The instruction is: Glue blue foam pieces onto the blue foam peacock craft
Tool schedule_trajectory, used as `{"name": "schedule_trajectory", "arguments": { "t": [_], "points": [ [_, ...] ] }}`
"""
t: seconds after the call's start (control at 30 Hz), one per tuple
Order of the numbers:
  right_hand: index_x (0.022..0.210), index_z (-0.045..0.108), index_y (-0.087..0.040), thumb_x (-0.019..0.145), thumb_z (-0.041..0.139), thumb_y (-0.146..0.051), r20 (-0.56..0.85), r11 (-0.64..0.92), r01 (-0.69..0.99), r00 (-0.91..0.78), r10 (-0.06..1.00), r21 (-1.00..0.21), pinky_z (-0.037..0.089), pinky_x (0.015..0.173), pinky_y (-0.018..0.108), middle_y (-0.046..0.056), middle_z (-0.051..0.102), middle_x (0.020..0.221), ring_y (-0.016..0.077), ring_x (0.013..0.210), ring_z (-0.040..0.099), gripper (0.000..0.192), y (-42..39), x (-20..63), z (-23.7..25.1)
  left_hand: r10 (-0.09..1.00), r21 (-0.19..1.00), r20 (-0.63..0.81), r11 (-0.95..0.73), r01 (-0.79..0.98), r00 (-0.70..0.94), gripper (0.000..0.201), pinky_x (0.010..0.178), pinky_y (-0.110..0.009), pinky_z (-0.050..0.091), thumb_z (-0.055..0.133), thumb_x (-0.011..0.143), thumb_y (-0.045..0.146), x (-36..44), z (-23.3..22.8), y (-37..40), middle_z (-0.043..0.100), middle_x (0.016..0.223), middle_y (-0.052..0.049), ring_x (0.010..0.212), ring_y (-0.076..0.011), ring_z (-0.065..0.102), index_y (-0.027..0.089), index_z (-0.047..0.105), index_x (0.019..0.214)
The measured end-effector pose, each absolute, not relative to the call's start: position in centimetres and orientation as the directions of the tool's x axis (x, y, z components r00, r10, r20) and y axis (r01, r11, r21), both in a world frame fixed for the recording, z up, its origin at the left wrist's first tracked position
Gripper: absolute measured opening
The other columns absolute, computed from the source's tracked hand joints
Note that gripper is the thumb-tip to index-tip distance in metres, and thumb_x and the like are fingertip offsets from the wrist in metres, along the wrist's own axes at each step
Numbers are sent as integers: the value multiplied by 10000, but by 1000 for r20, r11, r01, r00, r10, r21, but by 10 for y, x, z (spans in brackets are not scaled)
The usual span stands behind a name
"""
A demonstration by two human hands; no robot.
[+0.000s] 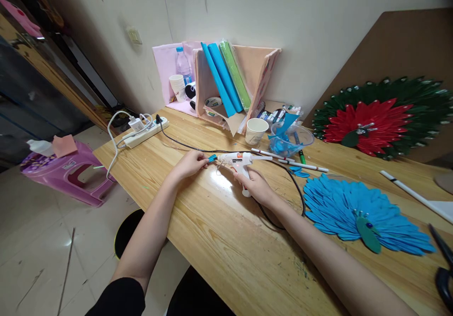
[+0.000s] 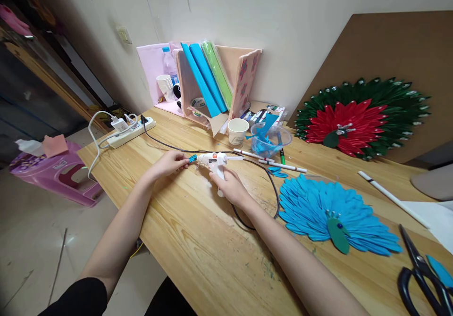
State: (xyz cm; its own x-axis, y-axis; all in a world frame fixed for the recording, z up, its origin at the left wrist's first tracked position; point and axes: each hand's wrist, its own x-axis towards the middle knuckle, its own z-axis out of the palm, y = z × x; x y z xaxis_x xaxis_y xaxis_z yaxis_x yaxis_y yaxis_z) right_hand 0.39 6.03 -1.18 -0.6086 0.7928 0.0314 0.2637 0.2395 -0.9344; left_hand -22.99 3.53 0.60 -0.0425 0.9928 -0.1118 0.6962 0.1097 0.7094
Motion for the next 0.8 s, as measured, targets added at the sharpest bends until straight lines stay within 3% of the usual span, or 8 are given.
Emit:
{"name": "schedule_trajectory", "arguments": {
  "t": [0.5,0.7,0.8],
  "points": [
    [627,473,-186,797,463,-405,9,201,278,-566,824,-939,334,532,243,-32,476,567,120,538,430,278,62,4,-15,987,751,-149,150,643,-56,246,511,-211,384,543,755,347,-229,9,34,628,616,-19,537,-108,523,141,621,645],
    [787,572,-161,785,485,-429,22,151,232,-480,877,-961,386,565,250,-16,523,628,131,574,479,282,70,-1,-10,977,783,-199,204,587,-74,289,484,-217,398,535,763,398,-230,15,31,633,645,-38,532,-113,539,126,620,719],
    [835,585,-169,802,476,-431,125,252,247,-438,891,-936,392,579,252,-6,555,675,138,597,498,285,81,-14,-7,962,796,-273,220,563,10,329,500,-225,413,555,754,439,-227,27,25,639,646,-50,546,-120,559,122,610,684]
  ]
}}
